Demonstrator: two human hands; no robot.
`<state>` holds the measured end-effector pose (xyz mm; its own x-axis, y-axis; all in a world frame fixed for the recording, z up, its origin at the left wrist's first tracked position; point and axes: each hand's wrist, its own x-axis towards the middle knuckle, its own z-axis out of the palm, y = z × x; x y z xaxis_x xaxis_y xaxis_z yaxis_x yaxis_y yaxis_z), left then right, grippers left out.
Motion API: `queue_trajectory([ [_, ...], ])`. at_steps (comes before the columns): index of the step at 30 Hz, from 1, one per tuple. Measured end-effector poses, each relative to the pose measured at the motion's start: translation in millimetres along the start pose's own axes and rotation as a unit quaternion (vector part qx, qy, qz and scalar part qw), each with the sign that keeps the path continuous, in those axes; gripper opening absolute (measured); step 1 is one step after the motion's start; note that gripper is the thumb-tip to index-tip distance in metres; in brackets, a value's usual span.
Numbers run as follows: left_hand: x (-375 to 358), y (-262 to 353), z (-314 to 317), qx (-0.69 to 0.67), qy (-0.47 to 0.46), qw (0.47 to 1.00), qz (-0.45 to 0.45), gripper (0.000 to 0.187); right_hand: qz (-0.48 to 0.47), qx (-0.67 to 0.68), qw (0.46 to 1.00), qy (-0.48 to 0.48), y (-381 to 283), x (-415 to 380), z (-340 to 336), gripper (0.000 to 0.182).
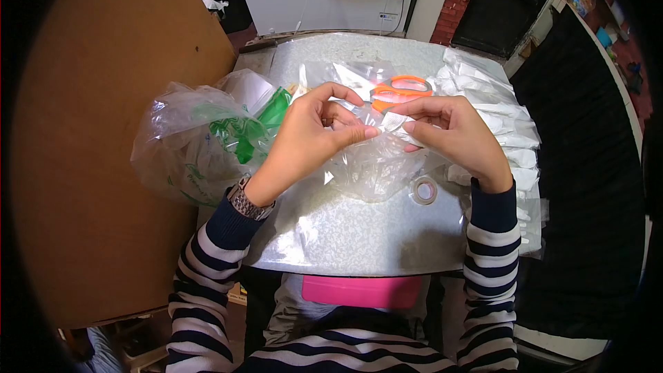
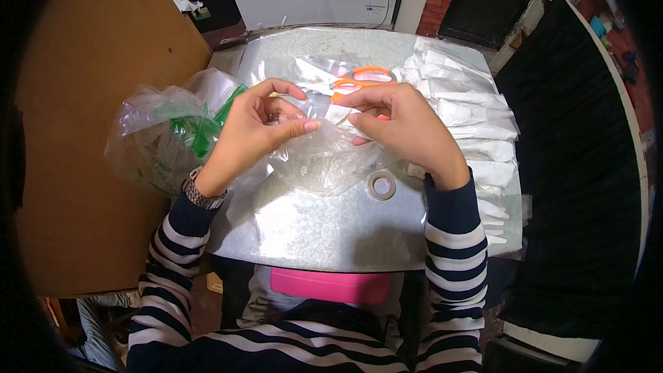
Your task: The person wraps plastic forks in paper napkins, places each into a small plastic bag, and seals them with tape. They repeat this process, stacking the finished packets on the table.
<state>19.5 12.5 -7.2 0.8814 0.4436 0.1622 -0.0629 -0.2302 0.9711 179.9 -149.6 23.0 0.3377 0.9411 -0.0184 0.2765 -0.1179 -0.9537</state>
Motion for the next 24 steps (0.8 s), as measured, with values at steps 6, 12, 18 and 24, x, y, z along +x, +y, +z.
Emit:
queue_trajectory([
  [6,-1.1,-4.8,2.7,0.048,0.009,0.998,0.030,0.035,0.000,0.017,1.000,-0.002,-0.8,-0.8,1.2,0.029],
  [12,-2.2,-6.5,4.6,0.074,0.016,0.996,0.052,0.034,0.003,0.013,1.000,-0.021,0.8,-0.6,1.2,0.028],
  [18,-2.7,-7.4,5.3,0.076,0.014,0.994,0.078,0.035,0.003,0.000,1.000,-0.013,2.5,-0.1,1.1,0.028],
  [24,-3.5,-6.2,6.7,0.079,0.016,0.994,0.071,0.035,0.001,0.010,1.000,-0.018,-1.7,-2.5,1.1,0.028],
])
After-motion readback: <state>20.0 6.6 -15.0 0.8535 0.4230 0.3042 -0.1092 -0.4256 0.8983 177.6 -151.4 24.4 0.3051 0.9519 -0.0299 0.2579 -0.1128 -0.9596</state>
